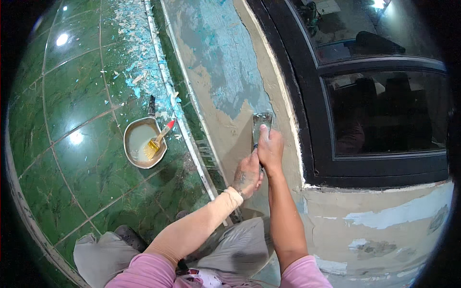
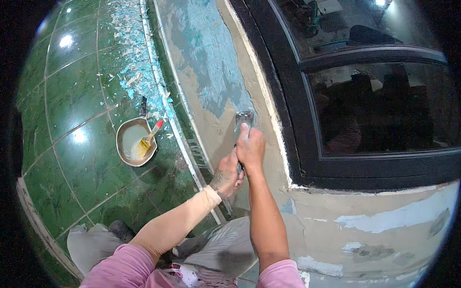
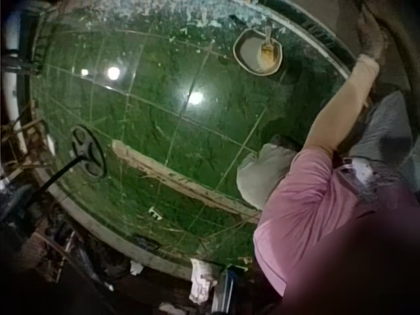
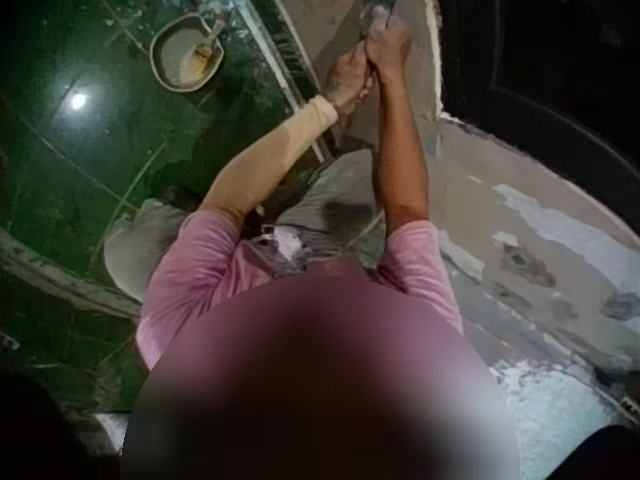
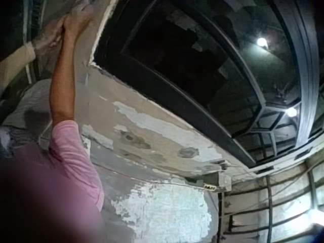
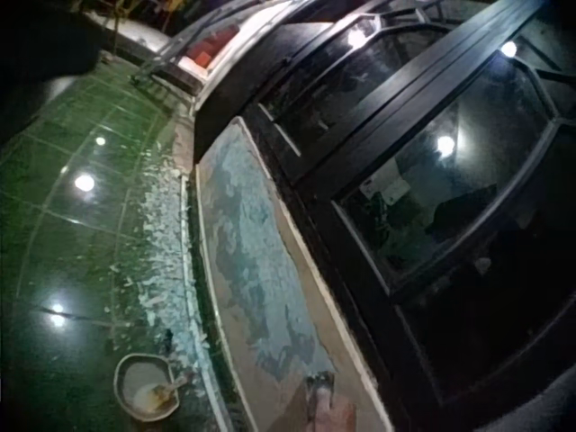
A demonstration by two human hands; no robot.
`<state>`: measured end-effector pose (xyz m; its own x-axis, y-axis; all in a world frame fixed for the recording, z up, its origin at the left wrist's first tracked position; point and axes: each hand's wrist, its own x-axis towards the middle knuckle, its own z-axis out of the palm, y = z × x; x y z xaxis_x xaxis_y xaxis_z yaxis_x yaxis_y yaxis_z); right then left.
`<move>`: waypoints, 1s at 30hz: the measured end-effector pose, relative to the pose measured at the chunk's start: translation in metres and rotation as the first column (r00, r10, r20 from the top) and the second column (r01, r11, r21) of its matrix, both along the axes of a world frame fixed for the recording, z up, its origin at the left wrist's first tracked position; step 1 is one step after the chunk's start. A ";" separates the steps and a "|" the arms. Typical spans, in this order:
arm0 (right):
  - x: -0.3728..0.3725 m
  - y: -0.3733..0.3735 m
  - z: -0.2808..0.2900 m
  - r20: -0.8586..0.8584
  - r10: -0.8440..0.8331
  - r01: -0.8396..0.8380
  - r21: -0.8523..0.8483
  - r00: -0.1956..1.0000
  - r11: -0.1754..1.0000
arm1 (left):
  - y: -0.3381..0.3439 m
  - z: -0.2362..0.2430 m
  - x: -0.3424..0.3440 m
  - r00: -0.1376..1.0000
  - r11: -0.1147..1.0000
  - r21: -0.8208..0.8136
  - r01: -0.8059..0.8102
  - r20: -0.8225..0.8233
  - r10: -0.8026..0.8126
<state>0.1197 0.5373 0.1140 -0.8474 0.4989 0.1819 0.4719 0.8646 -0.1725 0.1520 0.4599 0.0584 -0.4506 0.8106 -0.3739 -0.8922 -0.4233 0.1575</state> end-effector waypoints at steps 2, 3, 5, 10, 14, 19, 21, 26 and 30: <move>0.020 0.012 -0.012 0.017 0.018 -0.019 0.021 1.000 1.000 | -0.001 -0.003 0.030 1.000 0.999 0.031 0.014 0.001 -0.014; 0.040 0.010 -0.017 0.029 -0.012 0.011 0.023 1.000 1.000 | 0.005 -0.011 0.055 0.999 0.999 0.005 0.048 -0.017 -0.048; 0.067 0.004 -0.013 0.093 -0.058 0.056 0.023 0.994 0.998 | 0.009 -0.013 0.074 0.997 0.997 -0.019 0.073 -0.034 -0.074; 0.011 0.001 -0.018 0.156 -0.011 -0.001 0.078 0.988 0.997 | 0.020 -0.023 0.028 0.994 0.998 0.043 -0.052 0.096 0.047; 0.025 0.008 -0.043 0.130 0.039 -0.045 0.045 0.991 0.998 | 0.024 -0.052 0.058 0.981 0.992 -0.053 -0.112 -0.165 0.102; 0.022 0.005 -0.039 0.149 -0.033 0.021 0.076 0.988 0.997 | -0.010 -0.021 0.036 0.975 0.993 0.040 0.112 0.188 -0.117; -0.010 -0.007 -0.049 0.108 -0.027 0.021 0.055 0.994 0.998 | -0.016 -0.046 -0.004 0.987 0.992 0.100 0.082 0.127 -0.094; 0.032 0.000 -0.050 0.110 -0.057 0.044 0.117 0.992 0.992 | -0.028 -0.030 0.028 0.964 0.969 0.100 0.224 0.123 -0.235; -0.008 -0.001 -0.050 0.095 -0.086 0.072 0.137 0.992 0.988 | -0.021 -0.038 -0.014 0.978 0.982 0.010 0.191 0.086 -0.191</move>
<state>0.1114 0.5359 0.0636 -0.8235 0.5422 0.1671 0.5489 0.8359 -0.0072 0.1376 0.4392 0.0200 -0.2535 0.8795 -0.4028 -0.9668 -0.2439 0.0760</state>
